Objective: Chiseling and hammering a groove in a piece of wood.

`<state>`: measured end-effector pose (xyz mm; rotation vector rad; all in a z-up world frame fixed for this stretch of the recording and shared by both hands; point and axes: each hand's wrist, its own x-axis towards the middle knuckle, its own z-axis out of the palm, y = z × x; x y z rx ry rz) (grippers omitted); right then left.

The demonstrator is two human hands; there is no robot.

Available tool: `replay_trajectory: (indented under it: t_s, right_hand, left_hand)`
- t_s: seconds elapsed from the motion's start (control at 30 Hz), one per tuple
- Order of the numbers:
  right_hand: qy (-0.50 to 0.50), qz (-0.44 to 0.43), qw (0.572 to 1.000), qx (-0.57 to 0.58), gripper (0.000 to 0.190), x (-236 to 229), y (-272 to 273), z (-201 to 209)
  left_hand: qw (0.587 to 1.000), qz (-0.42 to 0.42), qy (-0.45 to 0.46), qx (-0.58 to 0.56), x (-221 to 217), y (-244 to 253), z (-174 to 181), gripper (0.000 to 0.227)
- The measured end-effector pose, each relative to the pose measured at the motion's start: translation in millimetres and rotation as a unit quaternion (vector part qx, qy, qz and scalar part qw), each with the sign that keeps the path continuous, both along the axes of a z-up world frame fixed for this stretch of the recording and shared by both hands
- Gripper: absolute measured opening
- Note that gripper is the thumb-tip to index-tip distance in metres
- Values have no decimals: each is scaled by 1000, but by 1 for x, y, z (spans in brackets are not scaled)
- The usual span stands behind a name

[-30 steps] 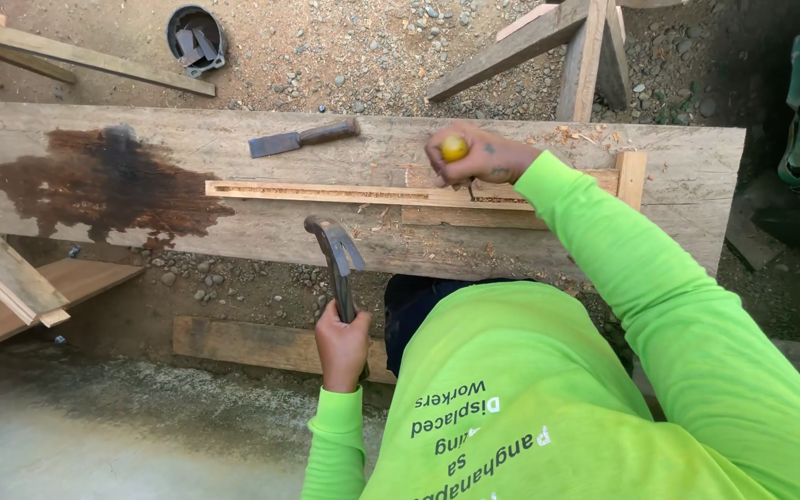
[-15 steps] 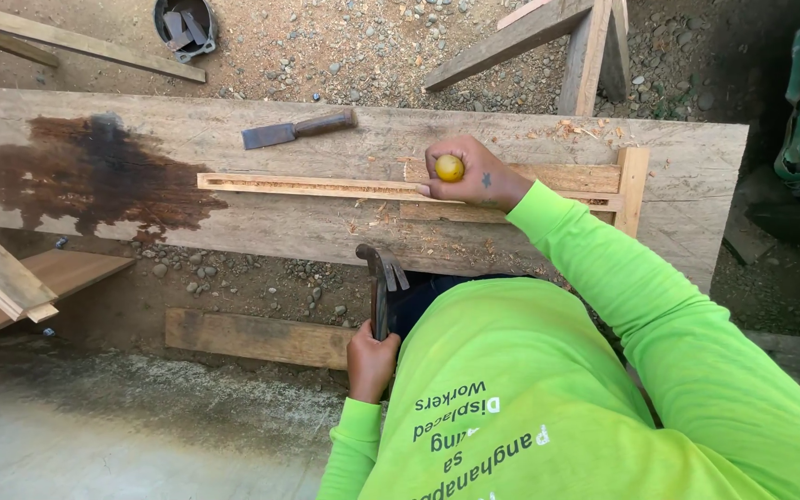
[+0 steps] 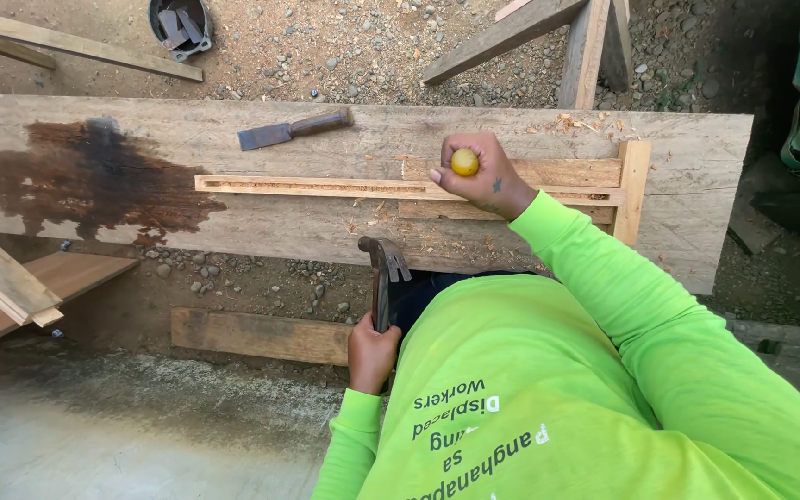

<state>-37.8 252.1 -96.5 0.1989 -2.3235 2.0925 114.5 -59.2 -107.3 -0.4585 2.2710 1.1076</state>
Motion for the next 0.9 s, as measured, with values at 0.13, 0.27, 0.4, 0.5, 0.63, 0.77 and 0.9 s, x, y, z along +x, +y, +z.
replay_trajectory:
  t_s: [0.13, 0.27, 0.4, 0.5, 0.63, 0.77, 0.9]
  right_hand:
    - [-4, 60, 998, -6, 30, 0, -8, 10]
    - [-1, -121, 993, -7, 26, 8, -11, 21]
    - [-4, -3, 999, -43, 24, -2, 0, 29]
    - [1, 51, 998, -31, 25, -14, 0, 18]
    - [10, 78, 997, -13, 25, -19, -10, 20]
    - [-11, 96, 995, -5, 22, -22, -19, 17]
    - [-22, 96, 995, 17, 23, -25, -26, 10]
  left_hand:
    - [1000, 0, -4, -19, 0, 1, 2, 32]
    - [999, -19, -34, -32, 7, 0, -1, 32]
    - [998, -25, -56, -18, 7, 3, -6, 31]
    - [998, -20, -59, -28, 2, 10, -1, 35]
    - [998, -15, -68, -1, -2, 11, 4, 32]
    - [998, -35, -54, -19, -2, 6, -2, 31]
    - [997, -41, -48, -33, -1, 3, -1, 31]
